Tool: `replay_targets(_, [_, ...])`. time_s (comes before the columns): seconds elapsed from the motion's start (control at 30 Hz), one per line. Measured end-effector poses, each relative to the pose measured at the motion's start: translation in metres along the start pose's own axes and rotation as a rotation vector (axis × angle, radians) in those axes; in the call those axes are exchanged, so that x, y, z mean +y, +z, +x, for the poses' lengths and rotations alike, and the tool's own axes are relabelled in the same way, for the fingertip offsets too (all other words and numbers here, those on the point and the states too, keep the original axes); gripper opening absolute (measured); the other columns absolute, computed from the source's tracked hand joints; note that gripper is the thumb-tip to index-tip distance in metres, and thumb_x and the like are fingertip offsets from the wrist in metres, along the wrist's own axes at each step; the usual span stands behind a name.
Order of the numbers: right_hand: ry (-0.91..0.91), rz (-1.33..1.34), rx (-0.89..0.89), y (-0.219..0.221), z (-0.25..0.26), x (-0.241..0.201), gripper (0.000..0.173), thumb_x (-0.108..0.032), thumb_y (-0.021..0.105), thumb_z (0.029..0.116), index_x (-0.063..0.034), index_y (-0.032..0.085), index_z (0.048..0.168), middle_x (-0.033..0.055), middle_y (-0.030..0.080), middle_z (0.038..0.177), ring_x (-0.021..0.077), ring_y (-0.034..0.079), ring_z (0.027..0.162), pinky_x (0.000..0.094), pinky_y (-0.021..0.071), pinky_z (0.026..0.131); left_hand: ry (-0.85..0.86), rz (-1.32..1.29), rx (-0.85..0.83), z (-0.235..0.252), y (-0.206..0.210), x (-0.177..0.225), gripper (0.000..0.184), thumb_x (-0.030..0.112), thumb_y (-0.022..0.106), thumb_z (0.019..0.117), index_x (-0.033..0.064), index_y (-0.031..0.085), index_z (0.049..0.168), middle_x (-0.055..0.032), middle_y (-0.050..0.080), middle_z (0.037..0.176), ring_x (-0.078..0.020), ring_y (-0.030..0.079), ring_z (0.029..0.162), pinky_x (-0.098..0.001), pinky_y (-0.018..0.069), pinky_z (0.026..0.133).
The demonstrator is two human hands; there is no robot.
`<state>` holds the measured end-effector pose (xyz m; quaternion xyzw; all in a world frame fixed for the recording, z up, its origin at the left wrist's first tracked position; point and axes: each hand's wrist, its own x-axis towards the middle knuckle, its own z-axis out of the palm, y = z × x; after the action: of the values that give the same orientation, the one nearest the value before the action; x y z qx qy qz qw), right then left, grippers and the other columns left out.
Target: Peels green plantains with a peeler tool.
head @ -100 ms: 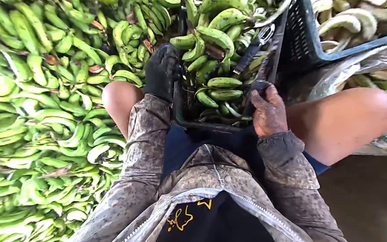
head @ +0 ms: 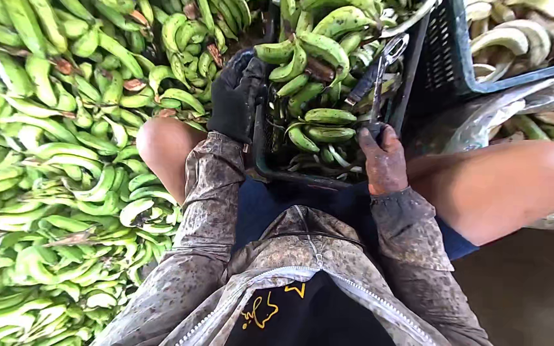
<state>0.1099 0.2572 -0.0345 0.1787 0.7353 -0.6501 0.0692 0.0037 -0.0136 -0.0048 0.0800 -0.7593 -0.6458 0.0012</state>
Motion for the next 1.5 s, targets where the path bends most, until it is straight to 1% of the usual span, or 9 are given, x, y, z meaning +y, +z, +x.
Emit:
replay_targets(0.13, [0.004,-0.493,-0.002,0.007,0.007,-0.005,0.039,-0.039,0.075,0.0916,-0.0061,0.070,0.112,0.0091,0.071,0.093,0.0187,0.067,0.084,0.0446,0.0546,0.080,0.086,0.089,-0.048,0.005,-0.016,-0.012,0.042,0.021,0.061,0.1028,0.0007,0.055,0.139,-0.0068,0.069,0.117,-0.0125,0.070,0.095,-0.0317,0.0613,0.083])
replay_targets(0.3, [0.180,-0.839,-0.127,0.010,0.018,-0.003,0.038,-0.038,0.063,0.1003,-0.0051,0.070,0.118,0.0230,0.071,0.110,0.0418,0.068,0.108,0.0681,0.0493,0.092,0.126,0.405,-0.374,-0.011,-0.023,-0.020,0.041,0.020,0.071,0.0952,0.0084,0.064,0.134,-0.0054,0.069,0.124,-0.0098,0.069,0.105,-0.0303,0.0587,0.093])
replay_targets(0.47, [0.191,-0.783,0.073,0.018,0.030,0.014,0.037,-0.031,0.060,0.1014,-0.0064,0.068,0.128,0.0212,0.068,0.125,0.0382,0.064,0.119,0.0604,0.0486,0.102,0.112,0.869,-0.704,-0.030,0.006,-0.027,0.050,0.029,0.074,0.0922,0.0186,0.063,0.139,-0.0101,0.065,0.134,-0.0274,0.060,0.126,-0.0527,0.0451,0.109])
replay_targets(0.7, [0.387,-0.614,0.115,0.016,0.036,0.059,0.028,-0.021,0.067,0.0936,-0.0077,0.073,0.117,0.0182,0.072,0.114,0.0339,0.069,0.110,0.0592,0.0518,0.097,0.101,0.922,-0.805,-0.040,0.025,-0.036,0.048,0.035,0.070,0.0954,0.0210,0.062,0.140,-0.0077,0.065,0.134,-0.0261,0.061,0.126,-0.0511,0.0451,0.109])
replay_targets(0.77, [0.352,-0.658,0.009,0.025,0.031,0.067,0.034,-0.014,0.067,0.0920,-0.0117,0.072,0.126,0.0174,0.071,0.123,0.0343,0.067,0.117,0.0594,0.0490,0.102,0.071,0.925,-0.811,-0.042,0.024,-0.033,0.046,0.038,0.068,0.0967,0.0199,0.063,0.139,-0.0088,0.066,0.131,-0.0267,0.062,0.123,-0.0513,0.0457,0.108])
replay_targets(0.9, [0.248,-0.782,-0.066,0.036,0.042,0.079,0.047,-0.021,0.070,0.0939,-0.0023,0.062,0.136,0.0214,0.057,0.143,0.0376,0.057,0.132,0.0559,0.0444,0.111,0.031,0.909,-0.781,-0.039,0.022,-0.033,0.051,0.043,0.063,0.0997,0.0174,0.059,0.143,-0.0101,0.064,0.136,-0.0275,0.059,0.128,-0.0526,0.0427,0.111])
replay_targets(1.13, [0.309,-0.835,-0.189,0.032,0.044,0.070,0.041,-0.020,0.068,0.0960,-0.0029,0.062,0.133,0.0253,0.067,0.125,0.0419,0.063,0.122,0.0623,0.0456,0.106,0.056,0.884,-0.744,-0.038,0.016,-0.034,0.051,0.044,0.062,0.1001,0.0166,0.058,0.143,-0.0104,0.064,0.135,-0.0267,0.060,0.127,-0.0522,0.0427,0.111])
replay_targets(1.33, [0.148,-0.868,-0.045,0.000,0.014,0.016,0.035,-0.019,0.070,0.0950,-0.0041,0.067,0.126,0.0228,0.071,0.117,0.0399,0.068,0.113,0.0617,0.0496,0.101,0.032,0.810,-0.645,-0.040,-0.002,-0.029,0.051,0.043,0.063,0.0997,0.0176,0.058,0.143,-0.0086,0.064,0.136,-0.0229,0.060,0.128,-0.0475,0.0438,0.112])
replay_targets(1.5, [-0.057,-0.635,0.070,-0.022,-0.006,0.001,0.022,-0.017,0.070,0.0933,-0.0064,0.070,0.112,0.0079,0.072,0.103,0.0120,0.067,0.095,0.0344,0.0542,0.088,-0.018,0.686,-0.604,-0.043,0.000,-0.023,0.047,0.040,0.065,0.0992,0.0177,0.061,0.141,-0.0059,0.068,0.128,-0.0167,0.065,0.117,-0.0420,0.0500,0.105])
